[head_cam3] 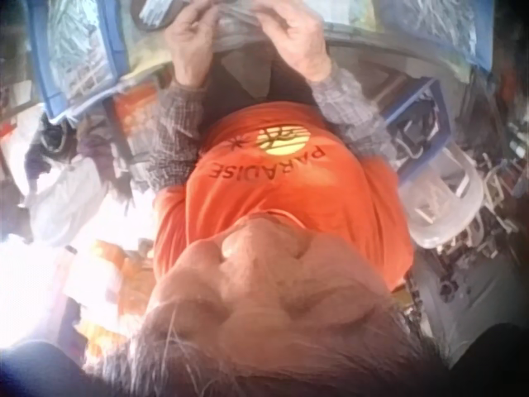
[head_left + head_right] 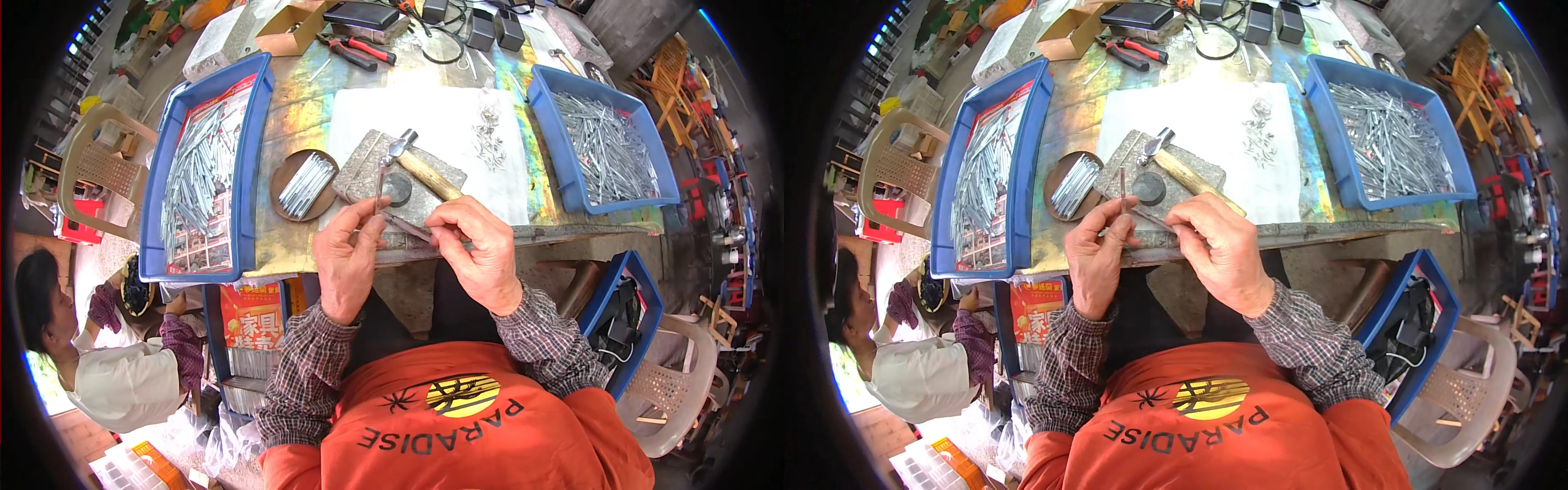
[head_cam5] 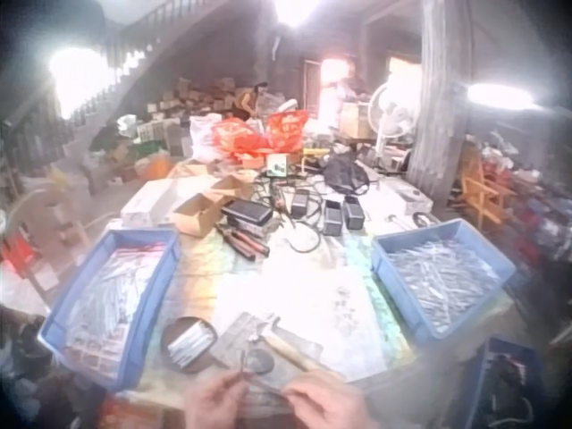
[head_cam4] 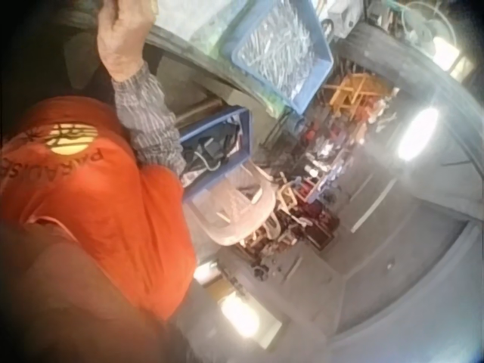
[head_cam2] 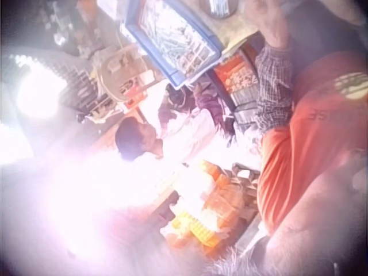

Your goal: The person assembles small metal components by hand, using a hammer and an anvil to join metal rods, metal plates, and small fasteners.

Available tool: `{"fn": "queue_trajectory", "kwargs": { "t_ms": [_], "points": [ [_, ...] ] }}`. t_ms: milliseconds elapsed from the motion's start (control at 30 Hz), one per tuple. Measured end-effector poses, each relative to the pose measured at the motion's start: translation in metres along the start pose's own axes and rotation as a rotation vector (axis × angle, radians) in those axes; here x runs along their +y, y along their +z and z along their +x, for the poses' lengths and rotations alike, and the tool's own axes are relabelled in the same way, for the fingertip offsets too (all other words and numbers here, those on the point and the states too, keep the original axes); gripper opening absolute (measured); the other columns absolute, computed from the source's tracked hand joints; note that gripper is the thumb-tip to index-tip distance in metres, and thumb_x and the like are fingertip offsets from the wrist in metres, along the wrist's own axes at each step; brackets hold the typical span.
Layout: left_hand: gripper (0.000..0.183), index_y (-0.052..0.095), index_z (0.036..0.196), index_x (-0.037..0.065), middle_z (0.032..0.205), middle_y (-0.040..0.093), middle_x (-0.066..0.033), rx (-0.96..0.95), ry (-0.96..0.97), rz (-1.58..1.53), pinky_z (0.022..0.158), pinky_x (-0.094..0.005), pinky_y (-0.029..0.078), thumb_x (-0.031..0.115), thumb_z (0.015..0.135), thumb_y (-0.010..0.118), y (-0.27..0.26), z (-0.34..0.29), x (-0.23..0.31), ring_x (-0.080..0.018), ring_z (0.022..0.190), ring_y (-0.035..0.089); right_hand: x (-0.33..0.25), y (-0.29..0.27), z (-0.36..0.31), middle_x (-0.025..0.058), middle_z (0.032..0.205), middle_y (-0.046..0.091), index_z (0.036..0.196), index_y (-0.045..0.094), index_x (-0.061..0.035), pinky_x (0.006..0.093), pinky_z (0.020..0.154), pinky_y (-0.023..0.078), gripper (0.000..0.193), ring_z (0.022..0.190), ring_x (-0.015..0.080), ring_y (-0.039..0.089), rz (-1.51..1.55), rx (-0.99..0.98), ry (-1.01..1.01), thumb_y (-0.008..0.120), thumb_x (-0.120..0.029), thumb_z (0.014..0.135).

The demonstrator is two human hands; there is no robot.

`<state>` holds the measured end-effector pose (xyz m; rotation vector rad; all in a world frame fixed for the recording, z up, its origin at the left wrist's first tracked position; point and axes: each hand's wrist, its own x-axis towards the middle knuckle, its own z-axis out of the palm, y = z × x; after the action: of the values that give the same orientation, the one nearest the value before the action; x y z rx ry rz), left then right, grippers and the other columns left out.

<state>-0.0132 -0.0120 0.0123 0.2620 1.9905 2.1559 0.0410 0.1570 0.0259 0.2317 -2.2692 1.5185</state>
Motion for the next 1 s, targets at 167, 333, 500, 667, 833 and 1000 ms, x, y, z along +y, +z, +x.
{"fn": "queue_trajectory", "kwargs": {
  "t_ms": [167, 333, 500, 667, 833, 1000],
  "points": [
    [0.016, 0.065, 0.101, -0.003, 0.081, 0.061, -0.0090, 0.128, 0.412, 0.536, 0.063, -0.0261, 0.045, -0.001, 0.087, 0.059, -0.029, 0.012, -0.002, -0.0160, 0.071, 0.058, -0.001, -0.001, 0.001, 0.0087, 0.086, 0.060, 0.091, 0.062, 0.0027, 0.0230, 0.058, 0.048, 0.018, 0.068, 0.0132, 0.060, -0.003, 0.028, 0.006, 0.057, 0.013, 0.077],
    [0.014, 0.066, 0.094, 0.000, 0.077, 0.061, -0.0117, 0.202, 0.480, 0.718, 0.059, -0.0297, 0.047, 0.000, 0.080, 0.066, -0.042, 0.024, 0.008, -0.0214, 0.064, 0.060, 0.001, -0.004, 0.000, 0.0095, 0.089, 0.061, 0.091, 0.063, 0.0034, 0.0217, 0.059, 0.049, 0.019, 0.069, 0.0116, 0.062, -0.027, 0.005, 0.008, 0.055, 0.013, 0.078],
    [0.011, 0.068, 0.089, -0.002, 0.074, 0.064, -0.0065, 0.188, 0.399, 0.661, 0.059, -0.0227, 0.045, 0.002, 0.079, 0.070, -0.038, 0.028, 0.020, -0.0090, 0.063, 0.056, 0.000, -0.006, -0.001, 0.0082, 0.088, 0.061, 0.090, 0.064, 0.0025, 0.0217, 0.060, 0.048, 0.018, 0.069, 0.0106, 0.061, -0.049, 0.013, 0.022, 0.057, 0.012, 0.076],
    [0.010, 0.067, 0.086, -0.001, 0.072, 0.064, -0.0038, 0.138, 0.334, 0.626, 0.057, -0.0219, 0.044, 0.002, 0.077, 0.071, -0.032, 0.035, 0.035, -0.0065, 0.061, 0.054, 0.001, -0.006, -0.001, 0.0080, 0.089, 0.062, 0.090, 0.065, 0.0019, 0.0218, 0.060, 0.048, 0.018, 0.069, 0.0105, 0.060, -0.054, 0.017, 0.017, 0.058, 0.011, 0.076],
    [0.010, 0.067, 0.086, -0.001, 0.069, 0.061, -0.0026, -0.007, 0.371, 0.664, 0.055, -0.0212, 0.042, 0.002, 0.078, 0.071, -0.026, 0.046, 0.036, -0.0058, 0.060, 0.053, 0.002, -0.006, -0.002, 0.0079, 0.089, 0.062, 0.090, 0.065, 0.0016, 0.0216, 0.060, 0.048, 0.019, 0.069, 0.0105, 0.060, -0.061, 0.023, 0.017, 0.058, 0.012, 0.076],
    [0.010, 0.066, 0.088, -0.002, 0.071, 0.061, -0.0040, -0.019, 0.353, 0.627, 0.055, -0.0219, 0.042, 0.001, 0.079, 0.069, -0.021, 0.055, 0.028, -0.0070, 0.060, 0.053, 0.002, -0.007, -0.001, 0.0082, 0.090, 0.062, 0.090, 0.065, 0.0021, 0.0215, 0.059, 0.048, 0.018, 0.069, 0.0108, 0.061, -0.047, 0.026, 0.025, 0.058, 0.012, 0.077]
  ]
}}
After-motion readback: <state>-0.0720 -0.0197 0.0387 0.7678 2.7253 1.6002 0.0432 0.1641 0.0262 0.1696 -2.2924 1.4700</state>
